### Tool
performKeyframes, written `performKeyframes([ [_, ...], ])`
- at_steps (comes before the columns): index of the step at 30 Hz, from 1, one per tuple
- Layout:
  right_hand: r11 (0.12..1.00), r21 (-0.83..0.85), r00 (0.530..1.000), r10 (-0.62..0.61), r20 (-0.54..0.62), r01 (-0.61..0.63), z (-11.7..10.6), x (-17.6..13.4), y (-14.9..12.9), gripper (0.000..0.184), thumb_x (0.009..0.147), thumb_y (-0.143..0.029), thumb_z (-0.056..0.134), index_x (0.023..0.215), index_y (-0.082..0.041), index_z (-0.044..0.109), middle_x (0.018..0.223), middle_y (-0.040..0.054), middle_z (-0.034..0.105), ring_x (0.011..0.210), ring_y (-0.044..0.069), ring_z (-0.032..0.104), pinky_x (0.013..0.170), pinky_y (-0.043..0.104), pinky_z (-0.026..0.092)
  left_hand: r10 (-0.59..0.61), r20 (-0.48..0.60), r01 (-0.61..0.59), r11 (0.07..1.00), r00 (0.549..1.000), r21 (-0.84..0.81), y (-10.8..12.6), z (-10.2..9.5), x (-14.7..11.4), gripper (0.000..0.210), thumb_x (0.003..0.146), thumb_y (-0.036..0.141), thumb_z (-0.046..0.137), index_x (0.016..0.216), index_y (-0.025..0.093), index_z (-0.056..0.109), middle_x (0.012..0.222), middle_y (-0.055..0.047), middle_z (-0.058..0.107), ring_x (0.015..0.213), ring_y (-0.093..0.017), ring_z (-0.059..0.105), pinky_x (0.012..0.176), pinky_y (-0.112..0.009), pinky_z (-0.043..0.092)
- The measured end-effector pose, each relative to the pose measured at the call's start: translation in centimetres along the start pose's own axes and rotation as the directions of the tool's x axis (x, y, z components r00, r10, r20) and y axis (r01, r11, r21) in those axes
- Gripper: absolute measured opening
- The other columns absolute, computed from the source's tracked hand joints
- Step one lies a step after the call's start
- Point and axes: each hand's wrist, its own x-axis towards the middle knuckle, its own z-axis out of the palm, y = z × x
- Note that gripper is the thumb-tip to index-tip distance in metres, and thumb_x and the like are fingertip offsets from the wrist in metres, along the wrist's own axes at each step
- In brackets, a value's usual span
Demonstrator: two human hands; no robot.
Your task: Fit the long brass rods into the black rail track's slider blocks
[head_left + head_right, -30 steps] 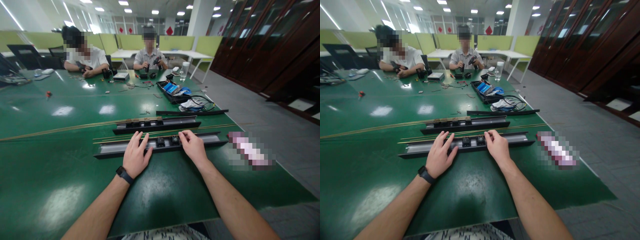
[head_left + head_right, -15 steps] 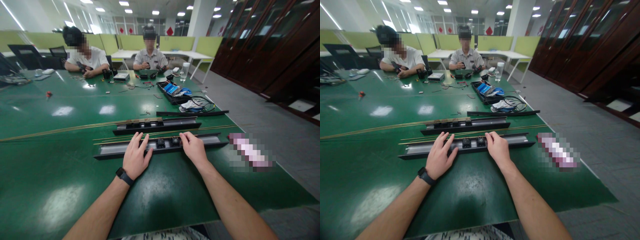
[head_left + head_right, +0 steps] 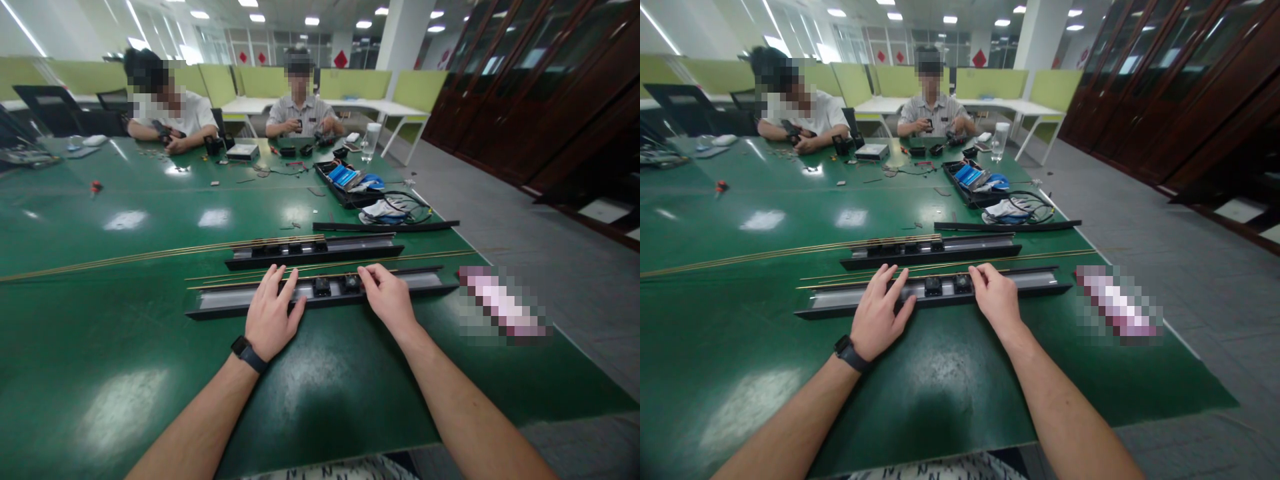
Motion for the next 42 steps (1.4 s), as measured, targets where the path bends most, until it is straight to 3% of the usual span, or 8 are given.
performKeyframes([
  [11, 0.998, -0.056, 1.0, 0.023, 0.012, -0.022, -0.24, 0.23, 0.23, 0.044, 0.1, -0.06, 0.049, 0.085, -0.025, 0.072, 0.077, 0.004, 0.076, 0.072, 0.022, 0.07, 0.071, 0.032, 0.043, -0.005, 0.002, 0.005, 1.0, 1.0, -0.014, 0.1, -0.13, 0.03, 0.058, 0.102, 0.037, 0.06, 0.156, 0.018, 0.049, 0.157, -0.02, 0.052, 0.156, -0.038, 0.04, 0.122, -0.056, 0.046],
  [19, 1.0, 0.013, 1.0, -0.01, -0.006, 0.01, -0.06, 0.0, 0.08, 0.042, 0.099, -0.06, 0.053, 0.096, -0.025, 0.075, 0.075, 0.0027, 0.074, 0.069, 0.02, 0.068, 0.068, 0.03, 0.043, -0.016, 0.004, 0.016, 0.999, 1.0, -0.031, 0.07, -0.08, -0.01, 0.06, 0.102, 0.037, 0.06, 0.158, 0.021, 0.047, 0.157, -0.019, 0.052, 0.156, -0.038, 0.04, 0.121, -0.058, 0.046],
  [34, 0.999, -0.036, 1.0, 0.025, 0.017, -0.024, -0.34, 0.28, 0.13, 0.041, 0.1, -0.058, 0.051, 0.086, -0.026, 0.071, 0.073, 0.003, 0.074, 0.07, 0.021, 0.068, 0.068, 0.031, 0.044, -0.01, 0.011, 0.011, 0.999, 1.0, -0.041, -0.05, -0.1, -0.01, 0.061, 0.102, 0.037, 0.059, 0.16, 0.023, 0.044, 0.158, -0.018, 0.051, 0.156, -0.038, 0.039, 0.121, -0.058, 0.046],
  [42, 1.0, -0.01, 1.0, -0.004, 0.005, 0.004, -0.16, 0.02, -0.07, 0.041, 0.1, -0.059, 0.052, 0.094, -0.025, 0.074, 0.075, 0.0022, 0.074, 0.069, 0.02, 0.067, 0.068, 0.03, 0.043, -0.01, 0.011, 0.011, 1.0, 1.0, -0.021, 0.11, -0.17, 0.04, 0.058, 0.103, 0.037, 0.059, 0.156, 0.018, 0.049, 0.157, -0.02, 0.052, 0.156, -0.037, 0.039, 0.123, -0.055, 0.045],
])
